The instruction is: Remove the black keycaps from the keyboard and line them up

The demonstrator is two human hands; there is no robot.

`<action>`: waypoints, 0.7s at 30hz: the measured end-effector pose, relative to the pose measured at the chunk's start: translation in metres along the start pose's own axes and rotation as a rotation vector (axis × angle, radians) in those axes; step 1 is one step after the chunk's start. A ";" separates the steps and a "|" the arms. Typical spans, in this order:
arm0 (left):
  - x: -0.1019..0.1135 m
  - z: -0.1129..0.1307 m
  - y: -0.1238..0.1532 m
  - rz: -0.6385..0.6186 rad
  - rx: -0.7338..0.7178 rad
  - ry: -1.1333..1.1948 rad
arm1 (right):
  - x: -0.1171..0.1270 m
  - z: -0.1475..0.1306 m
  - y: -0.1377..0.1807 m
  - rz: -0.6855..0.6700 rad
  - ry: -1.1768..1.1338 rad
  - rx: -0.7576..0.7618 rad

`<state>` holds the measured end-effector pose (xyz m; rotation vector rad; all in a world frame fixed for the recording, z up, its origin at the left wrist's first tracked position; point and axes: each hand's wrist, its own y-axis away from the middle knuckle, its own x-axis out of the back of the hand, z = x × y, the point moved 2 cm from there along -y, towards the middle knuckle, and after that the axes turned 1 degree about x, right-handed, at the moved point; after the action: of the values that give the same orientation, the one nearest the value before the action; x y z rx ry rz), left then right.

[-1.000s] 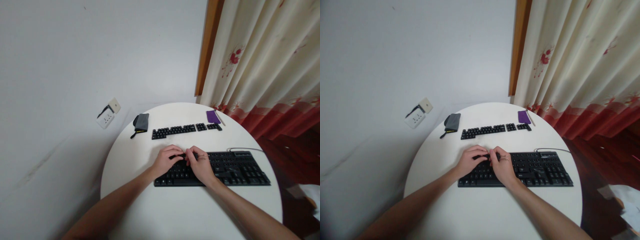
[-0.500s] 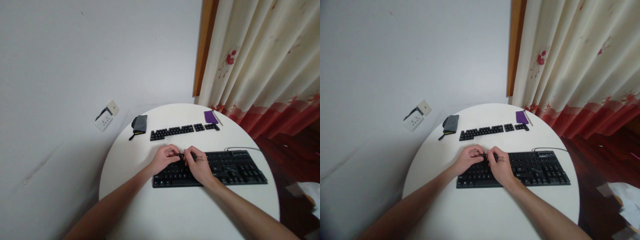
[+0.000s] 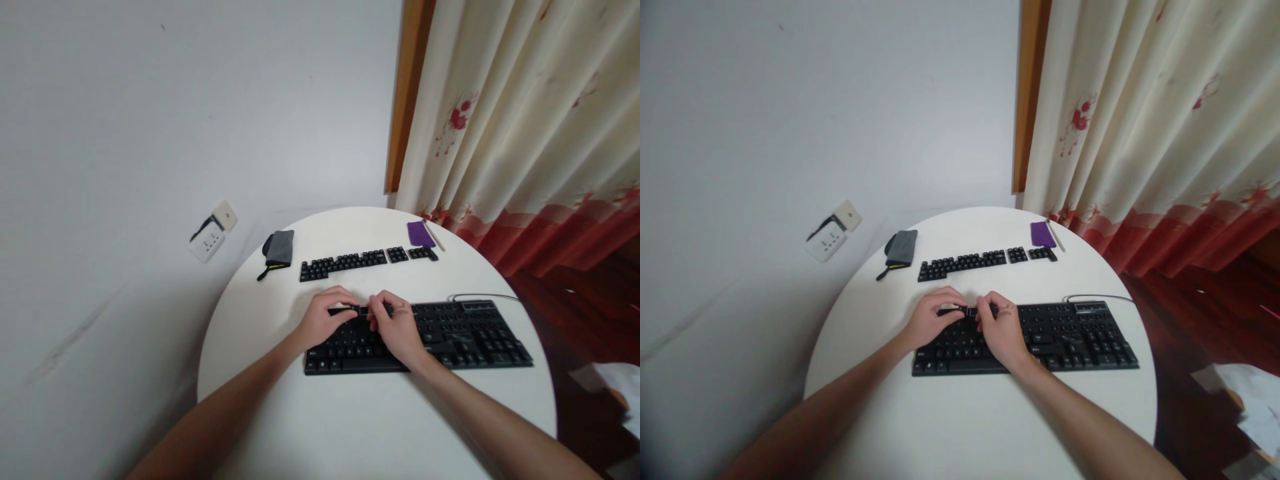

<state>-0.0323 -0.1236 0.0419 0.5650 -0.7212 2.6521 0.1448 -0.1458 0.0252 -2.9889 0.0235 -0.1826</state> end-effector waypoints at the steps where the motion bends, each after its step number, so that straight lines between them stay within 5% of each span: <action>1: 0.004 0.001 -0.002 0.021 -0.008 -0.023 | 0.000 0.000 -0.001 0.007 -0.006 -0.003; 6: 0.032 -0.010 -0.029 0.155 -0.020 -0.260 | 0.001 0.001 -0.002 0.022 -0.034 -0.013; 11: 0.044 -0.045 -0.056 0.083 -0.055 -0.519 | 0.002 -0.003 -0.002 0.020 -0.026 0.022; 21: 0.041 -0.088 -0.041 -0.039 0.023 -0.768 | 0.002 -0.003 -0.002 -0.007 0.008 0.043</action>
<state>-0.0756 -0.0341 0.0073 1.6184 -0.8498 2.3662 0.1467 -0.1443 0.0289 -2.9454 0.0100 -0.1926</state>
